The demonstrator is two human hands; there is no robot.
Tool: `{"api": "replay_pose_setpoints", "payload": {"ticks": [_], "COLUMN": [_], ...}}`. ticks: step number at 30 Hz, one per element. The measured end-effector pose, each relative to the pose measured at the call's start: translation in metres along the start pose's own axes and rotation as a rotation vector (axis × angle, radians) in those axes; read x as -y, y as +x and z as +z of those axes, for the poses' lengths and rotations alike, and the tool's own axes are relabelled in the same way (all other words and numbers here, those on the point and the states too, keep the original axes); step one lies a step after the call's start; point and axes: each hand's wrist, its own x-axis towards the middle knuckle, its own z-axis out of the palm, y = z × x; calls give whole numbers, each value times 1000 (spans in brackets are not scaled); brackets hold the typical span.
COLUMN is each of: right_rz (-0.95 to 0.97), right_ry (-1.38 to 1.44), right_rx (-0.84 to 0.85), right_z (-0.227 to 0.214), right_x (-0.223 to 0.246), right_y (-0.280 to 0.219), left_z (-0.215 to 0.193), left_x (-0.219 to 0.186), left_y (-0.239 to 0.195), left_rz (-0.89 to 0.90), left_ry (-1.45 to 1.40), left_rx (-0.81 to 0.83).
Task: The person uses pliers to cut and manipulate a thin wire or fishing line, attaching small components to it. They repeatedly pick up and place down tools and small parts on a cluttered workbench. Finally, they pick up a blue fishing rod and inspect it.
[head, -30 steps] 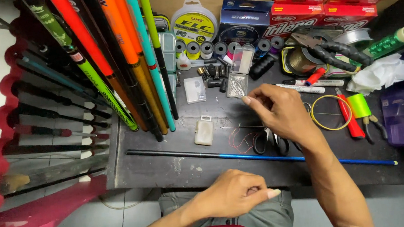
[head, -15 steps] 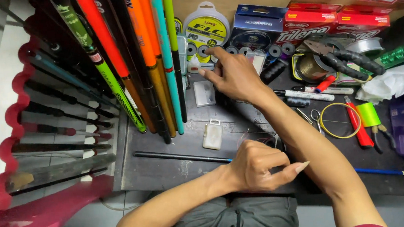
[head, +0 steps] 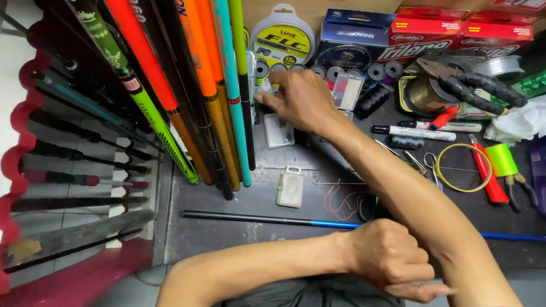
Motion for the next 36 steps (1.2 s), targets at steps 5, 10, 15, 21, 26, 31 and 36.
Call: {"api": "replay_pose_setpoints", "payload": {"ticks": [5, 10, 15, 21, 26, 31, 36], "right_rz": [-97, -198, -113, 14, 59, 54, 5], "right_ry": [37, 126, 188, 244, 223, 152, 116], "right_rx": [-110, -191, -153, 31, 200, 207, 217], "right_z": [-3, -33, -47, -47, -38, -29, -25], "right_x": [-5, -4, -4, -10, -18, -22, -21], "right_y": [-4, -38, -73, -96, -105, -109, -107], "left_z": [23, 33, 53, 65, 72, 84, 84], "left_x": [-10, -15, -23, -27, -27, -27, -25], "left_y": [-20, -30, -50, -71, -80, -90, -90], "left_rz": [37, 31, 42, -27, -74, -71, -71], "left_ry": [-173, -68, 48, -29, -30, -70, -100], "left_rx": [85, 214, 346, 552, 731, 695, 713]}}
